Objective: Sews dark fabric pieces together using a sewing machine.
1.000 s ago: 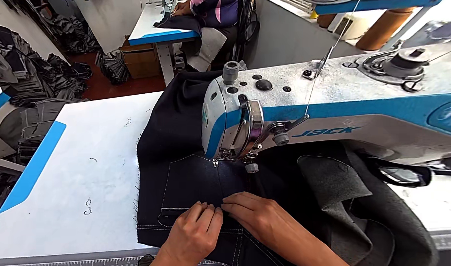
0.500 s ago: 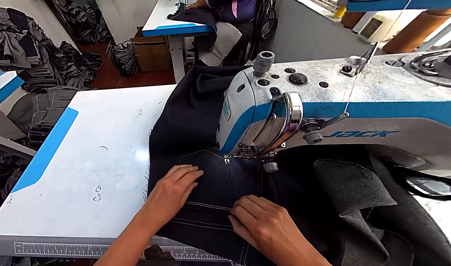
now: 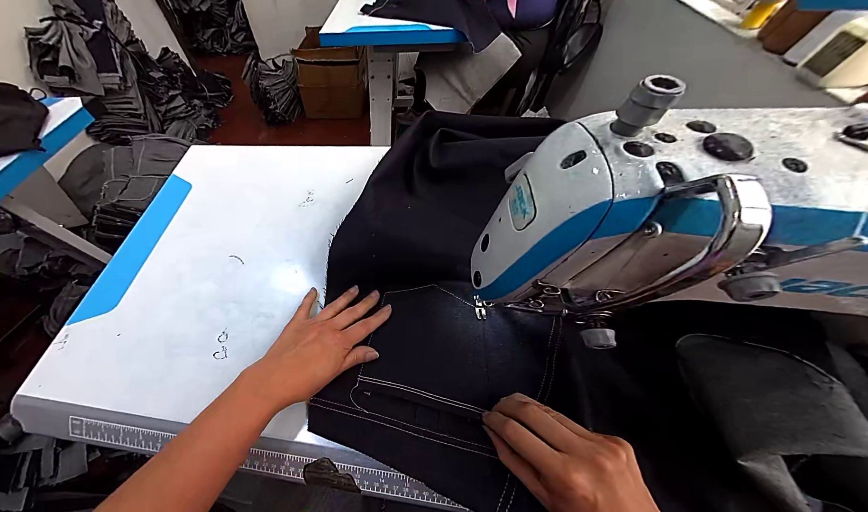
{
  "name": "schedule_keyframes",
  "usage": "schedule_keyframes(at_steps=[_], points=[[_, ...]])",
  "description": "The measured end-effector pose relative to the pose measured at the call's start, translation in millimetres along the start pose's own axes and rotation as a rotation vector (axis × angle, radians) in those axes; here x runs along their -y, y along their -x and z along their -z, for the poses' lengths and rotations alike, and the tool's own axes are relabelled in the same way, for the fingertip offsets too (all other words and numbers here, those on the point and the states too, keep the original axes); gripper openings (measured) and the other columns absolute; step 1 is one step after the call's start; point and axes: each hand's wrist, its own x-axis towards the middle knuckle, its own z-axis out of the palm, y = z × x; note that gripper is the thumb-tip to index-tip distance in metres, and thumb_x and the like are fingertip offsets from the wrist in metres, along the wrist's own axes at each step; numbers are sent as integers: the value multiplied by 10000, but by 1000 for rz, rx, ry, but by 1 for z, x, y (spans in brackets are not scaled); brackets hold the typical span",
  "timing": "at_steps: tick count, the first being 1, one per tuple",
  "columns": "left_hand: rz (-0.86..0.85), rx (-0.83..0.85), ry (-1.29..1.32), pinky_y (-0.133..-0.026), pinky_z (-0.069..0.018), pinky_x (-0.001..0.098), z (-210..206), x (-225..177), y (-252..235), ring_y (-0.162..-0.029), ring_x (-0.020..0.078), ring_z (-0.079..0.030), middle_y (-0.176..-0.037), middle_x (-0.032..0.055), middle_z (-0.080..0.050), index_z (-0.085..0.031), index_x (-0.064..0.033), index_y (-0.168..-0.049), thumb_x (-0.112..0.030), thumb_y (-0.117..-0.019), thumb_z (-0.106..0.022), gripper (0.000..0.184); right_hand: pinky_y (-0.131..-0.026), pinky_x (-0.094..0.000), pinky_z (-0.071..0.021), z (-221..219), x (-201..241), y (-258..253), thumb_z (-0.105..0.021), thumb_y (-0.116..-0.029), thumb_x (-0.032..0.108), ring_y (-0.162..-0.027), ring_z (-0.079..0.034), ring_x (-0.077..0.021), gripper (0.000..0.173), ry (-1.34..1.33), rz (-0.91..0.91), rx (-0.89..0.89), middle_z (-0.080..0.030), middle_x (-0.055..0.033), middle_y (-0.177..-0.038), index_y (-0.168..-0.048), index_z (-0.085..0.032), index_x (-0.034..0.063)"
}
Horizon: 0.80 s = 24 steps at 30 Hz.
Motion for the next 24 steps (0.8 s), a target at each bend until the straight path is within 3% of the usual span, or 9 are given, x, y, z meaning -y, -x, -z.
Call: schedule_keyframes(at_steps=[2,4,5,7,10,13,16,19,24], points=[[-26,-27,-21,-1167,-226,707,13,-9,-7,-1521,323,-335,-1600,44,-450,-563,-178,-1481,-360,-1054,-515,467,-665,-240,-567,2,-1,0,-582,-1006,201,-963,-721,-135,141,-2,3,17,-743,-20,-978,-977,-714,162],[-106,-248,58,-1176,-345,594,10,-23,-22,-1431,327,-480,-1433,82,-622,-743,-92,-1224,-133,-970,-604,293,-684,-240,-571,3,-1,1,-581,-1008,200,-979,-718,-142,140,-8,7,25,-741,-23,-986,-983,-713,158],[-155,-331,126,-1172,-382,545,5,-32,-31,-1401,335,-514,-1383,105,-655,-749,-75,-1202,-107,-961,-605,282,-697,-242,-574,3,-1,1,-582,-1008,195,-992,-718,-148,139,-13,9,30,-742,-28,-994,-987,-713,154],[-285,-312,224,-1203,-342,534,-10,-48,-45,-1451,321,-452,-1456,99,-597,-677,-124,-1338,-276,-1010,-599,370,-748,-246,-581,5,-1,2,-584,-1014,182,-1031,-717,-157,137,-27,7,49,-749,-40,-1021,-1006,-715,144],[-427,-97,177,-1209,-133,698,-29,-47,-49,-1566,345,-205,-1665,50,-335,-469,-403,-1529,-593,-1045,-365,530,-824,-237,-579,11,-3,4,-575,-1022,155,-1086,-712,-150,158,-41,-7,82,-760,-44,-1072,-1057,-729,146],[-469,-41,159,-1185,-74,743,-28,-44,-47,-1570,396,-145,-1685,76,-281,-448,-509,-1507,-601,-1049,-330,482,-884,-235,-569,13,-2,7,-564,-1020,113,-1124,-704,-153,190,-62,-20,107,-763,-51,-1097,-1099,-733,146],[-551,-59,143,-1158,-86,781,-28,-42,-45,-1560,418,-170,-1660,15,-348,-506,-517,-1465,-535,-1074,-341,425,-924,-238,-558,14,-1,8,-556,-1012,70,-1149,-696,-160,222,-80,-26,113,-760,-59,-1120,-1122,-735,142],[-642,-66,202,-1135,-71,814,-29,-37,-43,-1554,347,-244,-1616,-24,-426,-592,-462,-1412,-501,-1068,-394,399,-931,-239,-555,14,-1,7,-545,-1010,50,-1153,-694,-164,238,-77,-29,114,-760,-56,-1123,-1126,-733,139],[-631,52,243,-1153,27,789,-23,-34,-45,-1580,279,-177,-1640,-59,-383,-550,-480,-1446,-521,-1079,-331,429,-861,-232,-569,17,4,2,-541,-1000,74,-1121,-703,-153,235,-88,-87,135,-764,-43,-1090,-1084,-749,146]])
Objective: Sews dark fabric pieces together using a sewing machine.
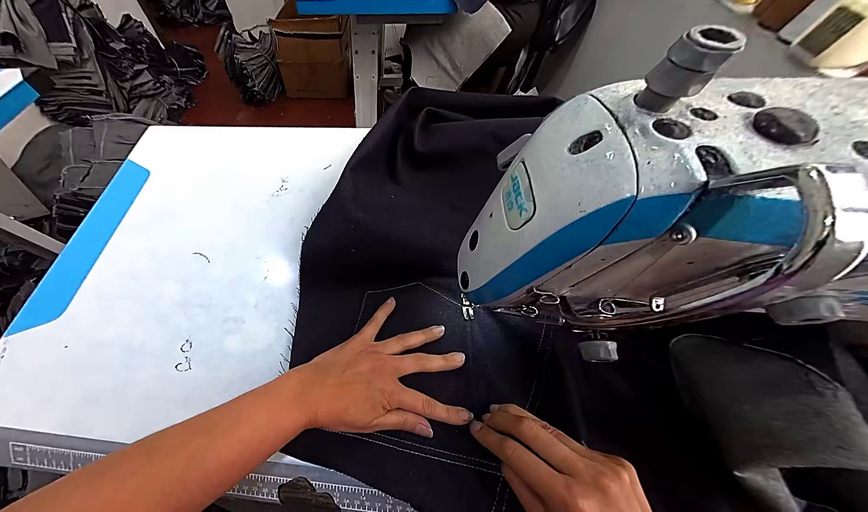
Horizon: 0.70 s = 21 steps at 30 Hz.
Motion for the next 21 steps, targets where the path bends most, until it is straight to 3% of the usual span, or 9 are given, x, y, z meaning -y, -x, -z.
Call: schedule_keyframes(at_steps=[3,9,14,17,21], points=[[-5,14,-35,-1152,11,790,0,0,0,-1579,285,-179,-1650,-54,-364,-512,-479,-1475,-515,-1088,-299,443,-847,-234,-567,-3,2,2,-557,-1011,130,-1121,-697,-145,196,-7,-27,-25,-756,-50,-1117,-1081,-740,141],[28,12,-60,-1137,-4,809,-6,-10,-1,-1582,315,-152,-1676,-21,-314,-431,-519,-1512,-533,-1089,-257,458,-1046,-253,-502,-5,-12,19,-545,-1039,108,-1250,-647,-169,247,-55,66,-28,-727,-68,-1261,-1225,-706,101],[-29,-27,6,-1148,5,798,-5,2,3,-1576,305,-183,-1642,-52,-380,-554,-477,-1443,-522,-1076,-350,423,-1104,-270,-455,-7,-13,22,-522,-1075,269,-1313,-605,-189,340,-81,84,19,-695,-85,-1333,-1315,-674,83],[-59,-60,3,-1140,-8,810,-5,4,5,-1569,310,-211,-1602,-99,-438,-614,-462,-1390,-500,-1065,-408,387,-1104,-269,-450,-9,-9,23,-518,-1076,278,-1303,-611,-198,347,-55,73,15,-698,-88,-1324,-1313,-674,78],[-58,-61,-5,-1126,-33,824,-4,3,4,-1559,321,-240,-1587,-95,-462,-624,-459,-1379,-499,-1064,-415,380,-1097,-269,-454,-7,-9,21,-530,-1070,277,-1287,-622,-200,340,-53,70,33,-705,-91,-1308,-1302,-679,78]])
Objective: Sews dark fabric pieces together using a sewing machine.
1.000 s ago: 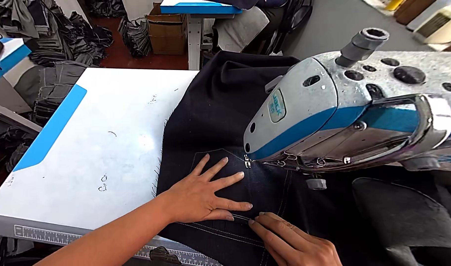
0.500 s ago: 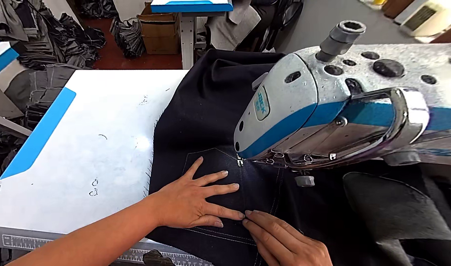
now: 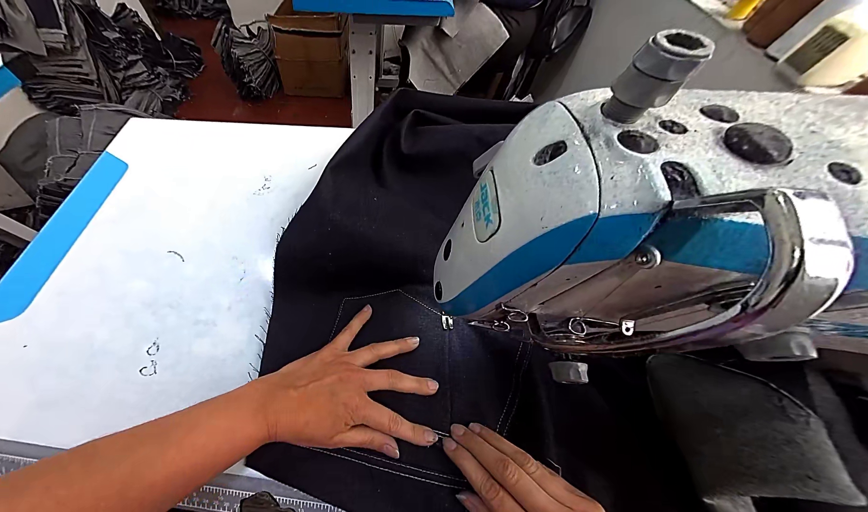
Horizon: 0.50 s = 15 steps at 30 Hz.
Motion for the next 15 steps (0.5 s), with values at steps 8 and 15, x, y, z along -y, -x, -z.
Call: schedule_keyframes(at_steps=[8,15], points=[[5,-19,21,-1140,-24,812,-1,-1,0,-1558,329,-242,-1567,-76,-491,-654,-431,-1355,-484,-1065,-423,374,-1129,-325,-399,-1,1,1,-485,-1074,408,-1290,-607,-221,456,41,17,23,-692,-99,-1331,-1317,-668,68],[10,-18,36,-1137,-27,813,0,0,-1,-1554,333,-251,-1562,-81,-497,-659,-422,-1351,-481,-1064,-428,373,-1120,-343,-389,0,1,1,-460,-1051,525,-1281,-608,-218,564,95,20,45,-689,-95,-1340,-1324,-662,75]])
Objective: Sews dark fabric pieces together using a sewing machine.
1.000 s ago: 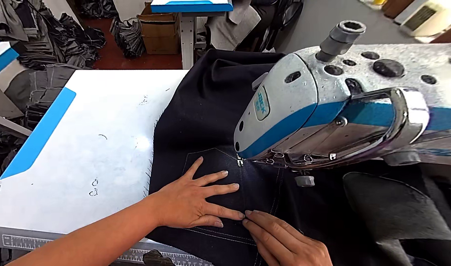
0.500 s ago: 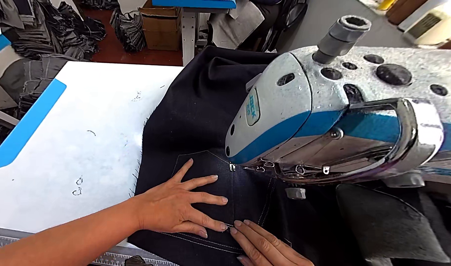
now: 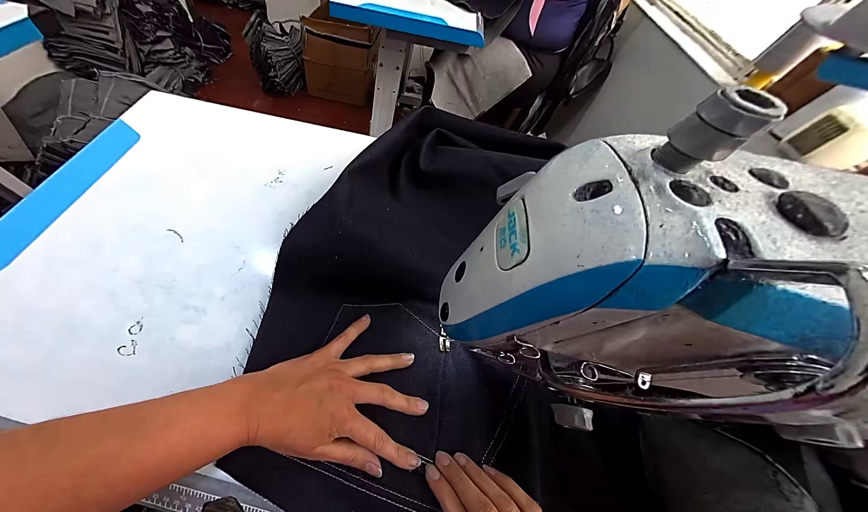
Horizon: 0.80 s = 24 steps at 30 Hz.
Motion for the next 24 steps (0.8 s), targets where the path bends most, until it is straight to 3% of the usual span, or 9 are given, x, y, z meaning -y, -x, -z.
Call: schedule_keyframes(at_steps=[10,24], points=[[63,-69,-28,-1151,-30,797,12,38,-21,-1548,318,-273,-1524,-82,-538,-688,-410,-1320,-466,-1043,-477,353,-1063,-344,-445,-6,-45,-36,-432,-1059,529,-1283,-609,-203,561,5,-15,-48,-668,-64,-1381,-1365,-653,114],[76,-34,2,-1164,-14,776,28,55,-30,-1545,346,-268,-1509,-42,-558,-707,-367,-1309,-443,-1029,-519,345,-1036,-334,-445,-12,-56,-51,-391,-1062,550,-1246,-623,-212,596,31,-8,-83,-683,-80,-1353,-1355,-671,113]])
